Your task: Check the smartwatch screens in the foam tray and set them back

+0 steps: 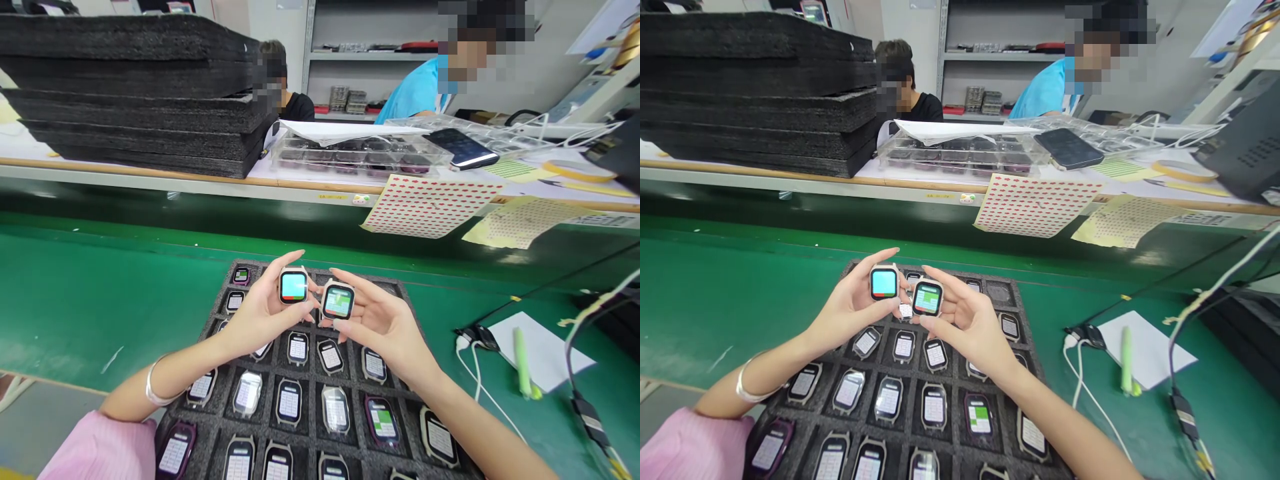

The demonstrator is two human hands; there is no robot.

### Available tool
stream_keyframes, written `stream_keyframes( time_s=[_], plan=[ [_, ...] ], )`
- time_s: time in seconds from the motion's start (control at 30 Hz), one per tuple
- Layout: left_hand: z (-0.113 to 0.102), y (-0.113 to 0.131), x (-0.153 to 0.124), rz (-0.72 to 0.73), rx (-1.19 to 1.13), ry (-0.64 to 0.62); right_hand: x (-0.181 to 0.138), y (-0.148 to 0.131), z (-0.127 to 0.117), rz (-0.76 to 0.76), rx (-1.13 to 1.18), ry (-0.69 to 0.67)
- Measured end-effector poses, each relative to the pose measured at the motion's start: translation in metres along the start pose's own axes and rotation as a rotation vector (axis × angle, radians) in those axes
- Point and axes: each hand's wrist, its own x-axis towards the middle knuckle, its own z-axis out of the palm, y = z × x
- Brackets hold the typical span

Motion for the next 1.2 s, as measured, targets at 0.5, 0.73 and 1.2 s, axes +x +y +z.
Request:
stream_keyframes(
  time_s=[0.5, 0.73, 1.2],
  plan=[
    [0.000, -0.048, 0.034, -0.095, 0.472, -0.193, -0.022, 0.040, -0.151, 0.004, -1.130, 0.209],
    [0.017, -0.109, 0.093, 0.057, 1.212, -0.269, -0.023, 0.062, -0.187, 0.050, -1.187, 0.043],
    [-0.008, -0.098, 0.084, 0.007, 1.487, -0.394, 0.009, 0.037, -0.183, 0.113, -1.317, -0.154]
  ],
)
